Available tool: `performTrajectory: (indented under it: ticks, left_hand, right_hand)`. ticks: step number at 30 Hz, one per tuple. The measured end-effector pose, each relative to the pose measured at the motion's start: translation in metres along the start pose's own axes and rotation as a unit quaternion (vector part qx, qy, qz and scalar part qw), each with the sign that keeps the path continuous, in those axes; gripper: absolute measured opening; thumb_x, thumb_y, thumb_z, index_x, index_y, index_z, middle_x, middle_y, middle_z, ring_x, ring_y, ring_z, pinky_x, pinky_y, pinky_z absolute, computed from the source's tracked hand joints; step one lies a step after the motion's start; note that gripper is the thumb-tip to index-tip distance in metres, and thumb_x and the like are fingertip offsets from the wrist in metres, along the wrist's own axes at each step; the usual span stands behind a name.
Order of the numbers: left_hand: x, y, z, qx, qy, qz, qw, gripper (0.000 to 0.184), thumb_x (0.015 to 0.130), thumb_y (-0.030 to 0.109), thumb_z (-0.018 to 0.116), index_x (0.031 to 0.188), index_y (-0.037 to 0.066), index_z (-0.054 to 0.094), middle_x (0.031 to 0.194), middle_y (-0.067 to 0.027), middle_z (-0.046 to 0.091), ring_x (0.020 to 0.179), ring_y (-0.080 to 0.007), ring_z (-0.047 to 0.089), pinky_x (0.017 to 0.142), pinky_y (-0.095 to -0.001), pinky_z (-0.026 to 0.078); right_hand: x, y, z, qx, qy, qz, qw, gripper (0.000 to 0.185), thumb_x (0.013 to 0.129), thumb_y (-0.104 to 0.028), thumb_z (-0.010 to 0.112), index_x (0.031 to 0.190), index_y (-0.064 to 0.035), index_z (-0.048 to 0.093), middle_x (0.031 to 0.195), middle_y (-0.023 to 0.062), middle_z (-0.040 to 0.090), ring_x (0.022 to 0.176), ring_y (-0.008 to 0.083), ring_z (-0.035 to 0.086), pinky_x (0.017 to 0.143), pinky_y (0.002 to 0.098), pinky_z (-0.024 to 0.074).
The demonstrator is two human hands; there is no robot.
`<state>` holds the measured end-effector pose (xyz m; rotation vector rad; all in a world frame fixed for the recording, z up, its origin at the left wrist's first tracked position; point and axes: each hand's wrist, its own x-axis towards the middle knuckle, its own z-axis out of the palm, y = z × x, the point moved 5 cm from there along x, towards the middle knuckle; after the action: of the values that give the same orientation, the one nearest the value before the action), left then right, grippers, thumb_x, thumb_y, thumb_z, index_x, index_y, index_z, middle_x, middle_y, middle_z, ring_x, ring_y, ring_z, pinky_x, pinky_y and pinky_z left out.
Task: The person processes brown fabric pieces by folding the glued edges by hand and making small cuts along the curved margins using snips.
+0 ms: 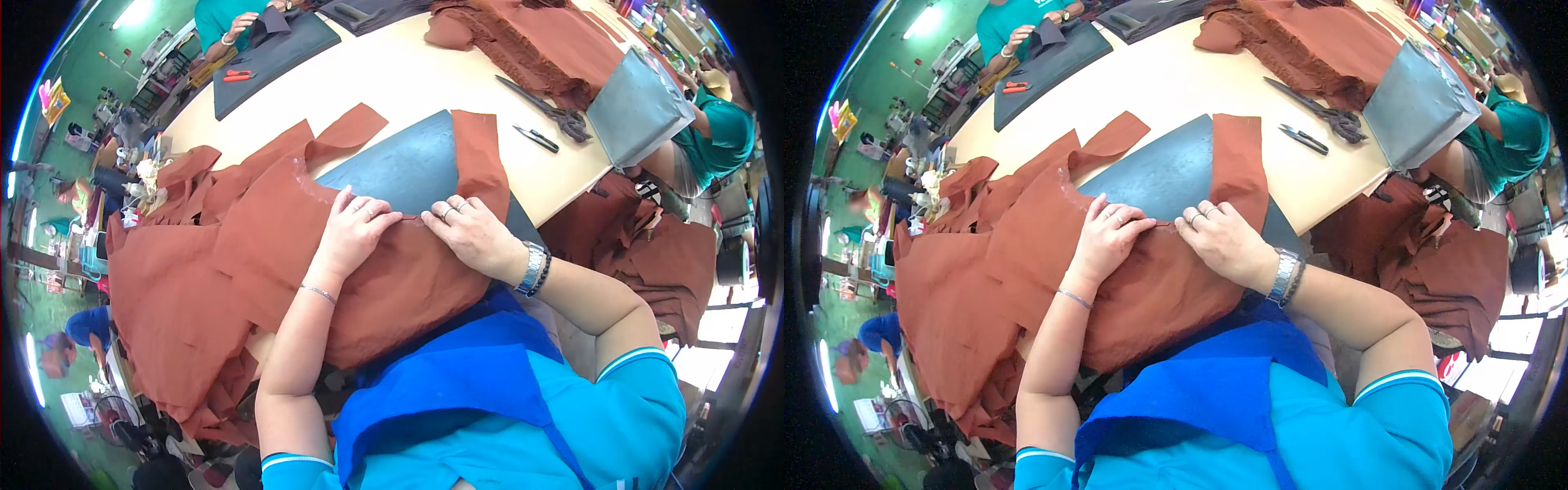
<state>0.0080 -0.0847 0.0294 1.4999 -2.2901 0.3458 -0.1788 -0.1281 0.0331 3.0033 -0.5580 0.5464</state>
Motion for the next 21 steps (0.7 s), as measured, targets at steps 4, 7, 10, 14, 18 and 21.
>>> performTrajectory:
  ticks: [4,7,10,14,18,21]
  left_hand:
    - [-0.007,-0.016,-0.003,0.006,0.028,-0.017,0.999,0.019,0.082,0.010,0.068,0.094,0.022,0.075,0.097,0.0069,0.067,0.096,-0.0133,0.064,0.107,-0.0484,0.042]
    - [-0.006,-0.017,-0.003,0.007,0.040,-0.025,0.999,0.018,0.082,0.010,0.068,0.094,0.022,0.075,0.098,0.0069,0.067,0.096,-0.0132,0.064,0.107,-0.0497,0.042]
    - [-0.007,-0.018,-0.001,-0.002,0.039,-0.055,0.998,0.019,0.082,0.009,0.068,0.095,0.023,0.074,0.099,0.0067,0.067,0.098,-0.0141,0.065,0.108,-0.0534,0.039]
    - [-0.006,-0.018,0.000,-0.009,0.023,-0.069,0.997,0.021,0.083,0.008,0.067,0.098,0.021,0.074,0.102,0.0047,0.067,0.103,-0.0165,0.065,0.111,-0.0568,0.034]
    - [-0.001,-0.015,-0.002,-0.005,0.033,-0.074,0.997,0.021,0.083,0.010,0.069,0.097,0.023,0.074,0.097,0.0062,0.066,0.102,-0.0156,0.064,0.110,-0.0581,0.034]
    - [-0.009,-0.021,-0.002,0.000,-0.026,-0.088,0.996,0.023,0.090,0.010,0.065,0.111,0.017,0.071,0.122,-0.0010,0.062,0.120,-0.0220,0.057,0.112,-0.0590,0.030]
  right_hand:
    - [0.001,-0.004,0.004,0.010,-0.010,0.011,1.000,0.037,0.089,-0.013,0.052,0.123,-0.0044,0.061,0.109,0.0076,0.060,0.098,0.0226,0.058,0.076,0.0348,0.0468]
    - [0.005,-0.006,0.000,0.012,-0.021,0.022,0.999,0.038,0.089,-0.013,0.052,0.125,-0.0055,0.059,0.110,0.0074,0.059,0.099,0.0226,0.057,0.074,0.0353,0.0475]
    - [0.013,-0.011,-0.002,-0.004,-0.047,0.031,0.998,0.040,0.090,-0.014,0.051,0.129,-0.0076,0.058,0.111,0.0072,0.059,0.100,0.0222,0.057,0.074,0.0361,0.0476]
    - [0.025,-0.015,0.009,-0.028,-0.096,0.069,0.993,0.043,0.094,-0.017,0.049,0.137,-0.0149,0.056,0.114,0.0077,0.059,0.103,0.0224,0.057,0.075,0.0403,0.0465]
    - [0.030,-0.015,0.016,-0.033,-0.099,0.089,0.991,0.042,0.096,-0.019,0.048,0.138,-0.0185,0.057,0.114,0.0093,0.060,0.105,0.0243,0.058,0.079,0.0439,0.0443]
    - [0.015,-0.006,0.001,-0.021,-0.105,0.070,0.992,0.031,0.096,-0.021,0.051,0.124,-0.0137,0.061,0.111,0.0105,0.062,0.106,0.0255,0.059,0.082,0.0446,0.0436]
